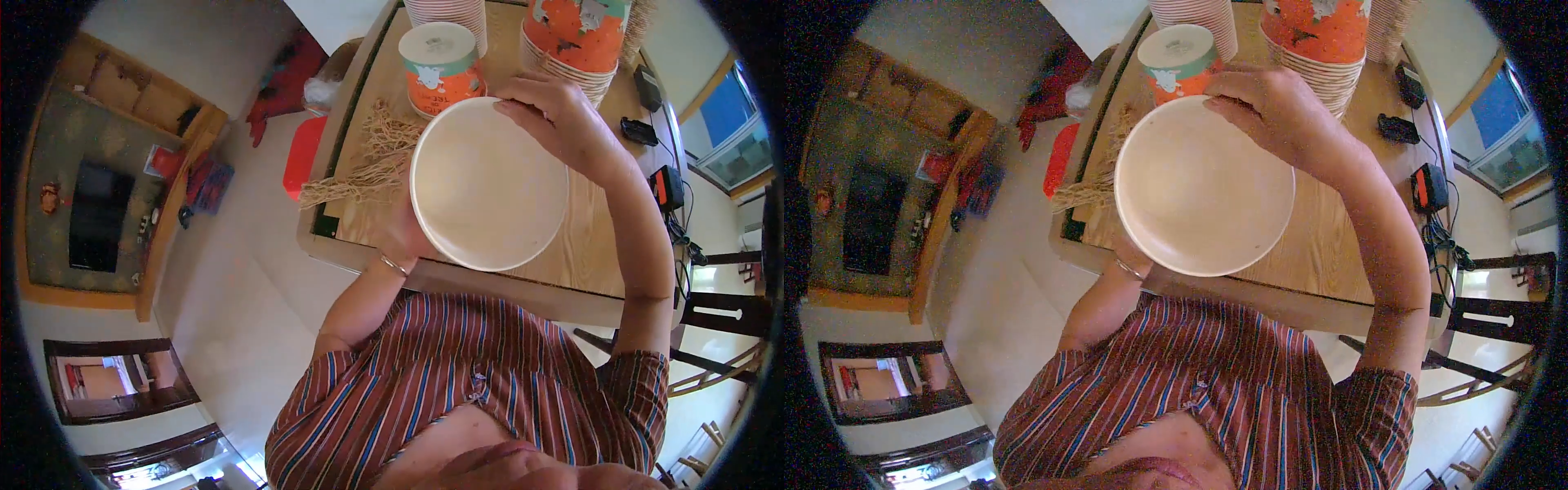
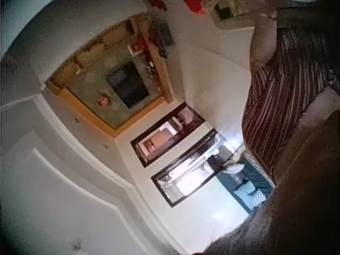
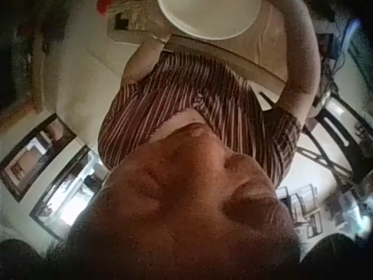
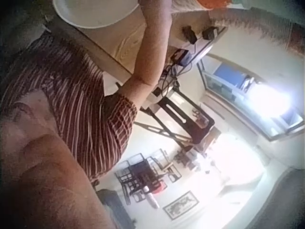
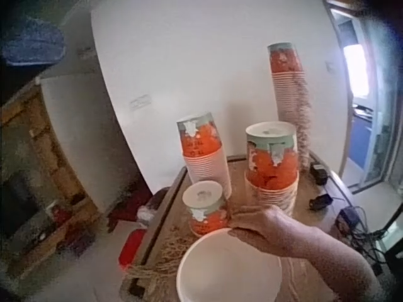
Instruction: The person is threading twine through pre-drilled holes in paper bowls to assemble them.
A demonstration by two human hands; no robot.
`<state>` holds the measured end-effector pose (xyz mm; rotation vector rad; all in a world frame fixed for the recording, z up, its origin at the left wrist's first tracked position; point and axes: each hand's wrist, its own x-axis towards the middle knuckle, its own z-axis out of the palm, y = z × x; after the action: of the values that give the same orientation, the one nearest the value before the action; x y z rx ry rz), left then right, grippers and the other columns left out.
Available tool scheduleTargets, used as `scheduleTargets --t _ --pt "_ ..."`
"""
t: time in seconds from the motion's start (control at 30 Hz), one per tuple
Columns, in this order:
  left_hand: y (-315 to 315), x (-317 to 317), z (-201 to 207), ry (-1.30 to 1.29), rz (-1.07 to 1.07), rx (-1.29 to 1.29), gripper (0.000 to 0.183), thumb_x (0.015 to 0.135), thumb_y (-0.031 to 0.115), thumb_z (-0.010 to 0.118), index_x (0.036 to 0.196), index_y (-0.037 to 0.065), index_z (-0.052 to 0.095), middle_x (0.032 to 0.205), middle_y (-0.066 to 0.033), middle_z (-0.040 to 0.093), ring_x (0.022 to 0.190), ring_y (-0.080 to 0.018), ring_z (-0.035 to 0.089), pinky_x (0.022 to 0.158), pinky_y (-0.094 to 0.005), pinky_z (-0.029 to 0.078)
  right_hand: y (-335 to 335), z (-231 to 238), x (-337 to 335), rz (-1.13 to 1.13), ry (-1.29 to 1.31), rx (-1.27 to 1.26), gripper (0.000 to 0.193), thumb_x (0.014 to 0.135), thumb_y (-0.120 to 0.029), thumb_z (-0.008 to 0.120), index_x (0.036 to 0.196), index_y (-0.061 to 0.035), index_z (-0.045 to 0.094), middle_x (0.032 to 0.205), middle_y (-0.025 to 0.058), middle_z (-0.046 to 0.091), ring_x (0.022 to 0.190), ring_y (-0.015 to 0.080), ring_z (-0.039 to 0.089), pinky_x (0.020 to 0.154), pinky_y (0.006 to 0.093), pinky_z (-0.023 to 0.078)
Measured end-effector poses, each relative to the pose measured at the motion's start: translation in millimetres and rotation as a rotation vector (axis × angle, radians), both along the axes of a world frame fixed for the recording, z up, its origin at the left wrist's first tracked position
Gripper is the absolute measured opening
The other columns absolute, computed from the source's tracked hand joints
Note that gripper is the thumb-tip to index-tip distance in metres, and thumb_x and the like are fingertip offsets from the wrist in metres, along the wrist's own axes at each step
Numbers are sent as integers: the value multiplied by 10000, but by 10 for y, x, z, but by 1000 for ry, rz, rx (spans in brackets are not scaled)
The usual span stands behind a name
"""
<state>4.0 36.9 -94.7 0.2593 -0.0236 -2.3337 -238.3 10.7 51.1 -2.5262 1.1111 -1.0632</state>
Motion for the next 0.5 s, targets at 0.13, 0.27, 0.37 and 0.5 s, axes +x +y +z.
scheduleTargets --t 0.13,0.27,0.37,0.5 --pt "145 -209 -445 -538 80 -915 515 988 290 517 1442 88 380 1455 -109 434 1327 -253 433 1085 -427 396 -115 -30 -94 5 112 116 148 919 -115 578 1003 -1 619 876 147 609 818 304 594 720 371 478" --pt "269 -103 -207 -689 192 -1072 422 973 148 547 1365 20 454 1319 -88 561 1172 -179 562 994 -329 474 -190 -173 -219 147 200 200 144 913 -123 572 984 -6 617 867 153 602 833 332 597 720 390 478" --pt "196 6 -268 -874 -104 -617 324 966 150 554 1251 -1 568 1113 -40 648 970 -123 620 834 -274 509 -166 -226 -220 277 251 225 139 911 -115 574 977 -4 622 862 152 603 839 326 604 721 390 483" --pt "213 395 -215 -1437 -56 -928 245 948 152 572 1136 15 647 991 -27 676 873 -109 621 777 -260 501 -211 -326 -223 397 331 261 125 909 -87 578 972 3 637 860 138 617 843 302 618 732 386 491"
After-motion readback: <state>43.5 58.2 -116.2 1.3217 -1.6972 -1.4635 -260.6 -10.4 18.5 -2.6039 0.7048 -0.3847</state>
